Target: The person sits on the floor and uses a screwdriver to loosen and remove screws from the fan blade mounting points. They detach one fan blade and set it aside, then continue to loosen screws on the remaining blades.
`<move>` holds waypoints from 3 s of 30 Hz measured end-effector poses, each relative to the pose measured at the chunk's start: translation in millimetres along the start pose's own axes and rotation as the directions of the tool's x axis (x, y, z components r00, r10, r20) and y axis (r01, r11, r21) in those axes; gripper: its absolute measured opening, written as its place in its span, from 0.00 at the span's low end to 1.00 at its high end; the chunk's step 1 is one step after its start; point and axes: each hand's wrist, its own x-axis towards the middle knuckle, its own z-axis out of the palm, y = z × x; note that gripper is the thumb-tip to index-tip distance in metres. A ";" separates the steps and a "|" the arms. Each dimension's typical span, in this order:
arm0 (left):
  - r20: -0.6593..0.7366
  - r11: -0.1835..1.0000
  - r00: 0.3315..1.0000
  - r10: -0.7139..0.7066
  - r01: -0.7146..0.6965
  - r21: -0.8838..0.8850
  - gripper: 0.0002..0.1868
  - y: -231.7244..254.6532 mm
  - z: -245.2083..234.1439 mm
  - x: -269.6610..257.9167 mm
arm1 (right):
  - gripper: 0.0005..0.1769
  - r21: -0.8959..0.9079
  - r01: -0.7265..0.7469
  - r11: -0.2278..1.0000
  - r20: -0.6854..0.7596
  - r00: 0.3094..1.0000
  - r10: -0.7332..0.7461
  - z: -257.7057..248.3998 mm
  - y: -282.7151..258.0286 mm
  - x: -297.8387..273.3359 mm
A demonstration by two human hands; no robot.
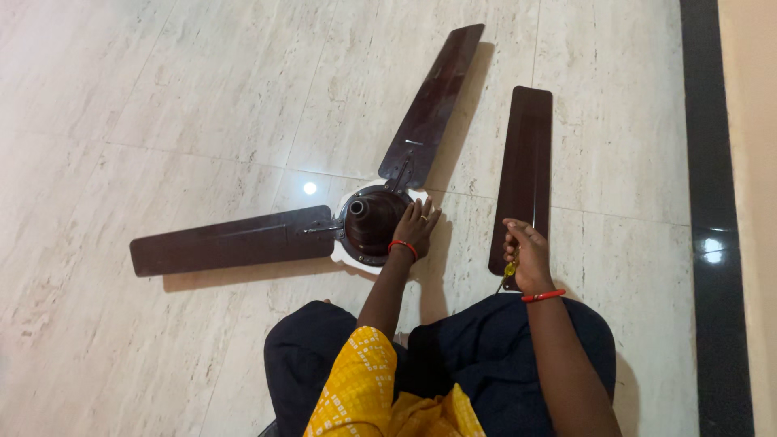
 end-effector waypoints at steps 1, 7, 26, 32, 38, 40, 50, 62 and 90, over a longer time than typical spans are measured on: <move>-0.003 1.000 1.000 0.015 -0.015 0.014 0.37 -0.6 -2.9 -5.8 | 0.08 0.004 0.007 1.000 0.003 1.000 -0.007 -0.8 -0.3 -2.6; 0.060 0.968 0.998 -0.012 0.026 -0.250 0.44 2.8 -14.4 -19.8 | 0.08 0.006 0.017 1.000 0.028 0.999 -0.017 2.4 -5.6 -12.0; 0.379 0.613 0.709 -0.595 0.705 -0.356 0.64 -53.8 -60.0 79.5 | 0.10 -0.091 -0.061 0.994 0.032 0.997 0.064 12.9 -0.2 21.6; 0.202 0.668 0.732 -0.651 0.678 -0.305 0.58 -41.6 -20.4 80.8 | 0.10 -0.082 -0.058 0.995 0.047 0.997 0.062 8.5 2.7 21.8; 0.169 0.702 0.756 -0.632 0.652 -0.286 0.53 -36.2 -0.3 82.1 | 0.10 -0.130 -0.053 0.990 0.031 0.998 0.058 10.8 2.2 18.2; 0.162 0.724 0.774 -0.613 0.631 -0.277 0.52 -35.3 -3.5 80.2 | 0.10 -0.146 -0.050 0.988 0.035 0.998 0.055 12.3 0.2 19.1; 0.145 0.877 0.902 -0.407 0.430 -0.214 0.53 -19.5 -11.2 35.1 | 0.09 -0.120 -0.012 0.993 0.066 0.998 0.020 13.6 2.7 15.3; 0.106 0.966 0.987 -0.125 0.145 -0.214 0.53 -8.0 -8.8 -21.4 | 0.07 -0.067 0.060 0.996 0.009 0.998 -0.060 6.6 6.5 7.9; 0.158 0.645 0.783 -0.602 0.593 -0.482 0.49 34.0 -22.6 38.7 | 0.07 -0.175 0.039 0.984 0.027 0.999 -0.035 14.9 9.9 20.8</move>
